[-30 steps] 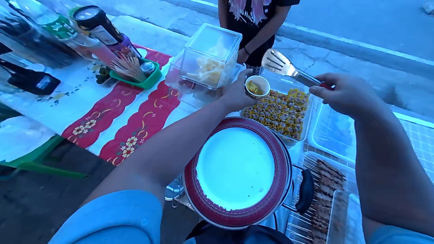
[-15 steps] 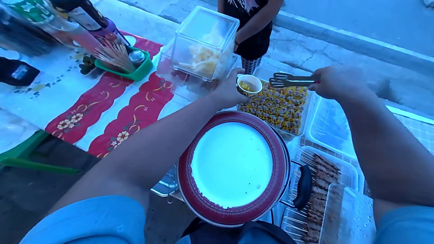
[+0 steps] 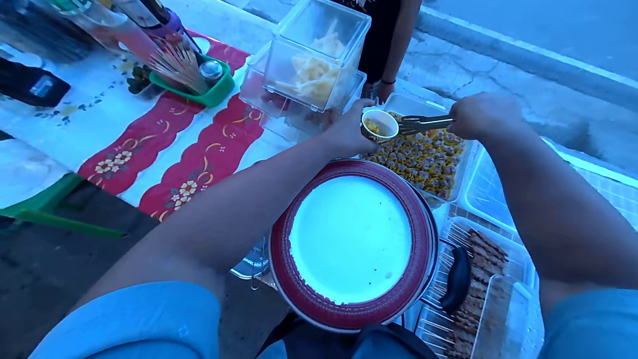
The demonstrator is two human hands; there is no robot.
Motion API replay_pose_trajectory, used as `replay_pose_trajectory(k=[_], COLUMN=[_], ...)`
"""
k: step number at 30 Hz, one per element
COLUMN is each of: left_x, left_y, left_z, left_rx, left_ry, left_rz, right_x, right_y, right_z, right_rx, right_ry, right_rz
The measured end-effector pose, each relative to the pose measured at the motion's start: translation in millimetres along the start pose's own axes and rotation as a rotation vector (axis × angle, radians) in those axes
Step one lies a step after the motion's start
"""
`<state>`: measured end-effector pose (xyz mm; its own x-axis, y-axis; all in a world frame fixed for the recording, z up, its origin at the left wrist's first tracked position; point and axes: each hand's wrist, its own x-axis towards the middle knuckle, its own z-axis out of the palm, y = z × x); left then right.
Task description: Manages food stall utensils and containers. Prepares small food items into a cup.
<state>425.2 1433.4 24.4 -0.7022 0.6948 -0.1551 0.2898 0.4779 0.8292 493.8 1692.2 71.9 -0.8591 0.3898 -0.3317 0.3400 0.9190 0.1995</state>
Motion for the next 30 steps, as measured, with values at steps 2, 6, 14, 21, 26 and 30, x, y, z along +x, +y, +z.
replay_pose_trajectory(k=[2,6,14,21,26,30], left_x=[0.2,1.9,2.4,-2.9,-7.0,-5.6], left_y=[-0.8,-3.3,-7.4,0.5,0.2,5.0], left_z=[0.5,1.0,2.8,10.3,9.7,5.5], left_rx=[-0.004,0.001,-0.05,-0.017,0.105,0.114], left_ry=[0.004,0.007,-0.003,-0.021,-0.037,-0.054], left_rz=[0.018,-0.013,0.026,0.001,0.025,0.029], right_x=[4.3,12.4,-8.0,8.9,18.4,25.9], right_y=[0.9,1.7,-16.5,22.3,20.7,20.8], right_z=[-0.3,1.9,6.5,28.2,43.7,50.2], right_rx=[-0.003,-0.01,-0.051,0.064,0.122,0.141], right_ry=[0.0,0.003,0.065,-0.018,-0.006,-0.038], right_rz=[-0.013,-0.027,0.002,0.057,0.005,0.007])
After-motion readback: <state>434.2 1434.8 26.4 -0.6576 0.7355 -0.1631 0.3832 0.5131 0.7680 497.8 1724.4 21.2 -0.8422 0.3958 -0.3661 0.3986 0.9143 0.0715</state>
